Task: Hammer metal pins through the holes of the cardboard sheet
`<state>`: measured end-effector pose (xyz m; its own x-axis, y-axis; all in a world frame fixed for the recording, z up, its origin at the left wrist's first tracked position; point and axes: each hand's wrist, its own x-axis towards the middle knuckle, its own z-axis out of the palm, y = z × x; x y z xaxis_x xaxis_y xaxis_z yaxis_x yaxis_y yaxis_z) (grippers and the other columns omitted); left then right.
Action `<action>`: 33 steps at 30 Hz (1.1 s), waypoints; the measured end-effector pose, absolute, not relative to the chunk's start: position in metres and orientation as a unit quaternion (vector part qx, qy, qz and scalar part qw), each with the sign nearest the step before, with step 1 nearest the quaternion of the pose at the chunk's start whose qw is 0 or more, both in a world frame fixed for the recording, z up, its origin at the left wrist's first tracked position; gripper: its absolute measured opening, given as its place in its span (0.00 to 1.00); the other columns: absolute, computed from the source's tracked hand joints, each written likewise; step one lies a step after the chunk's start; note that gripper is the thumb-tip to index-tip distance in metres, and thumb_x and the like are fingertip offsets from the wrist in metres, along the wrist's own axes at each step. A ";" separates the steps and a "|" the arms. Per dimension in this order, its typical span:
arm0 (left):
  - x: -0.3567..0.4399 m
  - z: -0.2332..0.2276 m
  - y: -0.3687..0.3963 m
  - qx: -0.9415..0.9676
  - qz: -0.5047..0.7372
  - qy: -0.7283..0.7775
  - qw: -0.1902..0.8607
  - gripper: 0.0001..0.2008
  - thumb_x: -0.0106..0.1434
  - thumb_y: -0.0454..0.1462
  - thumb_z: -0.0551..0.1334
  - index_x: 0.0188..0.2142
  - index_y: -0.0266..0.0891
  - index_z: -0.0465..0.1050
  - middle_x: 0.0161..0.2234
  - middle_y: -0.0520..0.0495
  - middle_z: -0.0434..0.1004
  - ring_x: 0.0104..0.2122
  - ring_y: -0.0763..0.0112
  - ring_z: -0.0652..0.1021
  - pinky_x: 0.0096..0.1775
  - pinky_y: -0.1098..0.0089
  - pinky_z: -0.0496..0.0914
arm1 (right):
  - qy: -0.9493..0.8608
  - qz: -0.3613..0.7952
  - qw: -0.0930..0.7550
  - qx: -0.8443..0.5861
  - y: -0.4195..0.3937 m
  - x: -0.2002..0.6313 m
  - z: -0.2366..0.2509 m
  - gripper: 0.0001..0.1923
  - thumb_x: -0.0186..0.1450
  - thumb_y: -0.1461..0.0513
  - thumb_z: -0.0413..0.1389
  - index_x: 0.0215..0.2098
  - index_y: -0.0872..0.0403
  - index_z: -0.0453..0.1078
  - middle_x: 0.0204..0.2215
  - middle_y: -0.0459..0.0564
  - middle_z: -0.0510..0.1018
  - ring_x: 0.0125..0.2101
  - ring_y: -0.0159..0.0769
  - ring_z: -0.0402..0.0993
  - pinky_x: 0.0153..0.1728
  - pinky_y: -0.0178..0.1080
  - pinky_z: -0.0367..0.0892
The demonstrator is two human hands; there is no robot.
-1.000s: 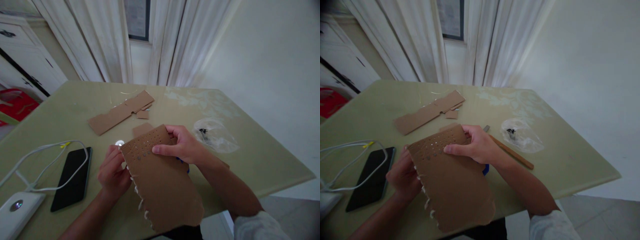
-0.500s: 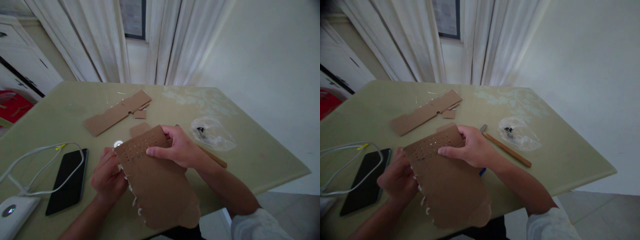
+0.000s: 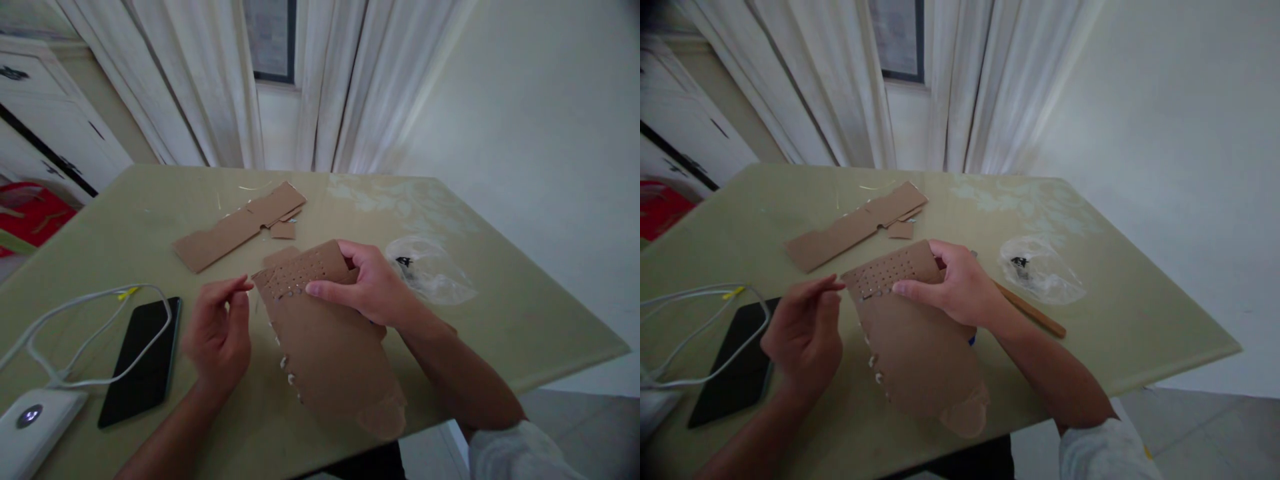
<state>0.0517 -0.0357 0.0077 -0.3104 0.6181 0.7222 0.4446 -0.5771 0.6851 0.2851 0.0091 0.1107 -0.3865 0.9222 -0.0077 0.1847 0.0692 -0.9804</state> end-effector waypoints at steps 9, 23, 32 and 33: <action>0.049 0.018 -0.039 0.697 0.585 0.415 -0.009 0.10 0.67 0.30 0.74 0.44 0.45 0.82 0.40 0.50 0.81 0.39 0.69 0.81 0.41 0.67 0.76 | -0.668 0.516 0.322 -0.428 0.010 0.280 0.106 0.23 0.59 0.51 0.76 0.45 0.54 0.79 0.40 0.50 0.86 0.37 0.40 0.80 0.35 0.38 0.74; 0.048 0.022 -0.033 0.557 0.714 0.423 0.040 0.04 0.71 0.34 0.68 0.40 0.42 0.74 0.35 0.50 0.82 0.35 0.67 0.83 0.40 0.65 0.76 | -0.672 0.482 0.336 -0.450 0.019 0.285 0.102 0.20 0.61 0.50 0.74 0.43 0.53 0.78 0.37 0.49 0.85 0.36 0.40 0.80 0.33 0.38 0.74; 0.030 0.001 -0.005 0.621 0.386 0.639 0.237 0.16 0.65 0.49 0.64 0.42 0.41 0.82 0.30 0.47 0.83 0.27 0.64 0.77 0.31 0.66 0.69 | -0.604 0.557 0.384 -0.422 0.021 0.296 0.114 0.23 0.58 0.52 0.77 0.47 0.52 0.80 0.41 0.50 0.88 0.40 0.44 0.86 0.38 0.41 0.80; 0.031 0.000 -0.004 0.629 0.363 0.645 0.238 0.15 0.64 0.48 0.63 0.40 0.41 0.82 0.29 0.47 0.83 0.27 0.63 0.77 0.32 0.65 0.68 | -0.601 0.561 0.384 -0.420 0.021 0.296 0.114 0.24 0.58 0.52 0.77 0.47 0.52 0.80 0.41 0.50 0.88 0.40 0.44 0.86 0.37 0.41 0.80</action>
